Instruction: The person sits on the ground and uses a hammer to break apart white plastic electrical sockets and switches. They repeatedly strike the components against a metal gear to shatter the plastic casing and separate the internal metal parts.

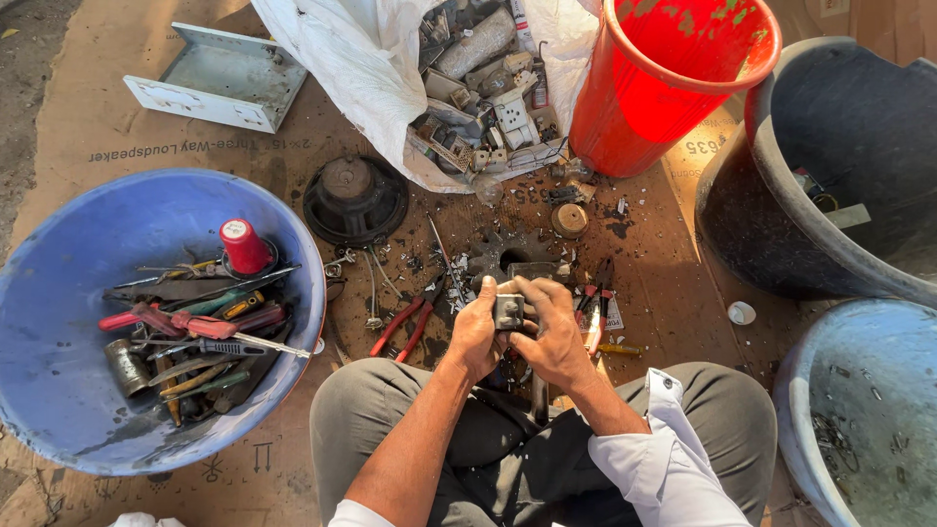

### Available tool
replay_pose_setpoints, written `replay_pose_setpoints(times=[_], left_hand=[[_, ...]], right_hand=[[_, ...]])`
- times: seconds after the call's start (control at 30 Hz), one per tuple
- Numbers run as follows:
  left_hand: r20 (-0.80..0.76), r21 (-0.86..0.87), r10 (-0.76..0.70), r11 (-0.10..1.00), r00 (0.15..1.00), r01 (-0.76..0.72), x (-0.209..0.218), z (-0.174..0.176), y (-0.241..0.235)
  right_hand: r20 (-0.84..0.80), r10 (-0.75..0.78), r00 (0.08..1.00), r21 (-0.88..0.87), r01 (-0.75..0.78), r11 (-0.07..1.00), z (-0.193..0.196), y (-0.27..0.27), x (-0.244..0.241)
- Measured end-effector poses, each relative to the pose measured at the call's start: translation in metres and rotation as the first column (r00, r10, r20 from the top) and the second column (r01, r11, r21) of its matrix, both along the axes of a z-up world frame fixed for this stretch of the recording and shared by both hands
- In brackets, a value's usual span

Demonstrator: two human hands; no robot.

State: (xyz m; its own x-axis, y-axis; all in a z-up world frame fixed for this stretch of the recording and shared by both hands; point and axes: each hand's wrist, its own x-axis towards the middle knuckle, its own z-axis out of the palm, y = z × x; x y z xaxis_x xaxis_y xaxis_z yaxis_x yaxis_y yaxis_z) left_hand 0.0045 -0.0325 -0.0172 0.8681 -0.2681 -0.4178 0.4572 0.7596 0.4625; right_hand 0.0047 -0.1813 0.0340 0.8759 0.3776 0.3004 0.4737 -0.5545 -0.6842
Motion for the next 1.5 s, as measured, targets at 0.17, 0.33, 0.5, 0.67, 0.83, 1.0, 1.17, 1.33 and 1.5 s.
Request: replay_pose_setpoints(times=[0.17, 0.33, 0.5, 0.67, 0.83, 1.0, 1.17, 1.33, 1.5], left_hand=[[-0.016, 0.022, 0.009, 1.0, 1.0, -0.008, 0.009, 0.012, 0.012], [0.109, 0.066, 0.037, 0.997, 0.993, -0.044, 0.017, 0.025, 0.025], [0.281, 0.324, 0.108, 0.925, 0.953, -0.2, 0.016, 0.014, 0.022], [0.386, 0.549, 0.108, 0.772, 0.916, -0.322, 0.013, 0.012, 0.016], [0.349, 0.586, 0.092, 0.755, 0.933, -0.294, 0.012, 0.017, 0.018], [0.337, 0.553, 0.114, 0.78, 0.935, -0.294, 0.012, 0.018, 0.018], [0.231, 0.622, 0.087, 0.752, 0.969, -0.216, 0.013, 0.019, 0.018], [0.129, 0.441, 0.051, 0.892, 0.99, -0.104, 0.016, 0.013, 0.017], [0.284, 0.35, 0.118, 0.911, 0.951, -0.218, 0.025, -0.007, 0.017]], right_hand=[[-0.335, 0.008, 0.942, 0.266, 0.086, 0.96, -0.016, -0.007, 0.018], [-0.643, 0.335, 0.689, 0.687, 0.327, 0.649, -0.024, -0.012, 0.032], [-0.63, 0.442, 0.638, 0.763, 0.406, 0.502, -0.036, -0.008, 0.033], [-0.702, 0.332, 0.63, 0.674, 0.438, 0.595, -0.044, -0.011, 0.036], [-0.72, 0.29, 0.631, 0.645, 0.453, 0.616, -0.046, -0.013, 0.036], [-0.739, 0.282, 0.612, 0.627, 0.474, 0.618, -0.042, -0.01, 0.035], [-0.694, 0.163, 0.701, 0.566, 0.392, 0.726, -0.031, -0.007, 0.031], [-0.091, -0.145, 0.985, 0.01, 0.147, 0.989, -0.024, 0.003, 0.022], [-0.223, -0.27, 0.937, 0.197, 0.314, 0.929, -0.04, -0.009, 0.017]])
